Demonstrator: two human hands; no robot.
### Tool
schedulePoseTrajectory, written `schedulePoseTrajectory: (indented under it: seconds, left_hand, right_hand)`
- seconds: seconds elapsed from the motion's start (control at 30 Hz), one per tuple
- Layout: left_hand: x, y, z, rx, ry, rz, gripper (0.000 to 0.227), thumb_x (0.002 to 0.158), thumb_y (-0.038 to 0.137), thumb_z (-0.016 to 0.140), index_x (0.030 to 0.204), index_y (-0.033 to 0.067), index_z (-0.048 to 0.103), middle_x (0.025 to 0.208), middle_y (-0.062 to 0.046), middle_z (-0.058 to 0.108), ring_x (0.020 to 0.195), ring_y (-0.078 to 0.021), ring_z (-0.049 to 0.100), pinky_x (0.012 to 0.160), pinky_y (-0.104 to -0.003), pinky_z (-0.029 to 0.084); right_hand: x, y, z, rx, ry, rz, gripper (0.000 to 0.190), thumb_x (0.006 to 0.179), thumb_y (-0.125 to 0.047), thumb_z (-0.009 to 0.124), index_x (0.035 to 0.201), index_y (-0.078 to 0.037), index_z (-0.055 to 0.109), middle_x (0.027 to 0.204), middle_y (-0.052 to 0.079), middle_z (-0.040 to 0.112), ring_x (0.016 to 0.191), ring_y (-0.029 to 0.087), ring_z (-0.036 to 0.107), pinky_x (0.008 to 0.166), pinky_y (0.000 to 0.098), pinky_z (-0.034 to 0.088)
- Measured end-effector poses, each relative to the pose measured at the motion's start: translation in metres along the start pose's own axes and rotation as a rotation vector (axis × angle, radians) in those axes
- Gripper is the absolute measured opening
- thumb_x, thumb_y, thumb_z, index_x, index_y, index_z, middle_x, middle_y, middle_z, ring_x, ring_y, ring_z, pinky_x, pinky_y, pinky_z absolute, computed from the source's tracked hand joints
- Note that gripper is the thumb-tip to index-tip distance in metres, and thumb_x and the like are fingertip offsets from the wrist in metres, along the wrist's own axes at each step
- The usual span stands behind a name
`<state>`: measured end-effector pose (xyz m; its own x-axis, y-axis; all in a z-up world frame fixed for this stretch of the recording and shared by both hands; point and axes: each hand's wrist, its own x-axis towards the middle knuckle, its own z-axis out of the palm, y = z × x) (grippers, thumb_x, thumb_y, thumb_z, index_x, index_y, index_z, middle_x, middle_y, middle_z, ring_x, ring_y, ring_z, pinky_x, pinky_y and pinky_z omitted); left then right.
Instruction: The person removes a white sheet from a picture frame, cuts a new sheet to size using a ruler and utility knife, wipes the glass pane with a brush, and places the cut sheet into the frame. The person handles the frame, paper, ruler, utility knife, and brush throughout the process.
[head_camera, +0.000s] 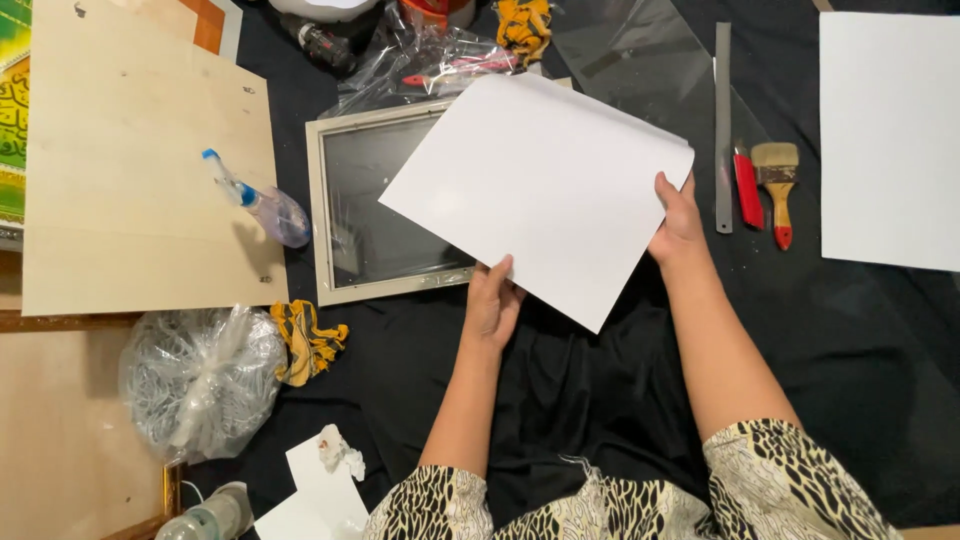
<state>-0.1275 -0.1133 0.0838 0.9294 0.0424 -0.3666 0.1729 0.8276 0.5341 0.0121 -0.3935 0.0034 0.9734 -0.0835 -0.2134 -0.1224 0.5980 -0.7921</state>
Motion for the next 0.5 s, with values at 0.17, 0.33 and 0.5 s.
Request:
schedulePoseTrajectory:
  seconds: [0.17, 0.33, 0.5]
  left_hand:
    - [0.013, 0.023, -0.044, -0.121, 0.024, 0.091, 0.030, 0.098, 0.051, 0.064, 0.117, 0.0278, 0.069, 0.107, 0.007, 0.076, 0.098, -0.0166, 0.074, 0.090, -0.039, 0.062]
    - [0.012, 0.087, -0.068, 0.055, 0.227, 0.179, 0.056, 0.097, 0.047, 0.068, 0.145, 0.0229, 0.053, 0.132, -0.013, 0.061, 0.121, -0.0331, 0.063, 0.101, -0.050, 0.055]
    - [0.046, 0.123, -0.104, 0.522, -0.137, -0.283, 0.102, 0.085, 0.091, 0.035, 0.143, 0.0108, 0.059, 0.077, -0.014, 0.076, 0.075, -0.0285, 0.079, 0.078, -0.039, 0.064]
  right_hand:
    - [-0.003, -0.049, 0.023, -0.138, -0.134, -0.104, 0.051, 0.114, -0.015, 0.064, 0.154, -0.036, 0.039, 0.155, 0.009, 0.051, 0.140, 0.032, 0.058, 0.121, 0.0575, 0.041]
    - [0.005, -0.074, 0.022, -0.227, -0.243, -0.094, 0.050, 0.115, -0.022, 0.063, 0.156, -0.039, 0.038, 0.156, 0.010, 0.053, 0.141, 0.033, 0.057, 0.121, 0.0585, 0.040]
    - [-0.010, -0.105, 0.041, -0.247, -0.298, -0.021, 0.056, 0.108, -0.025, 0.059, 0.159, -0.036, 0.038, 0.152, 0.003, 0.058, 0.136, 0.021, 0.060, 0.123, 0.0516, 0.043]
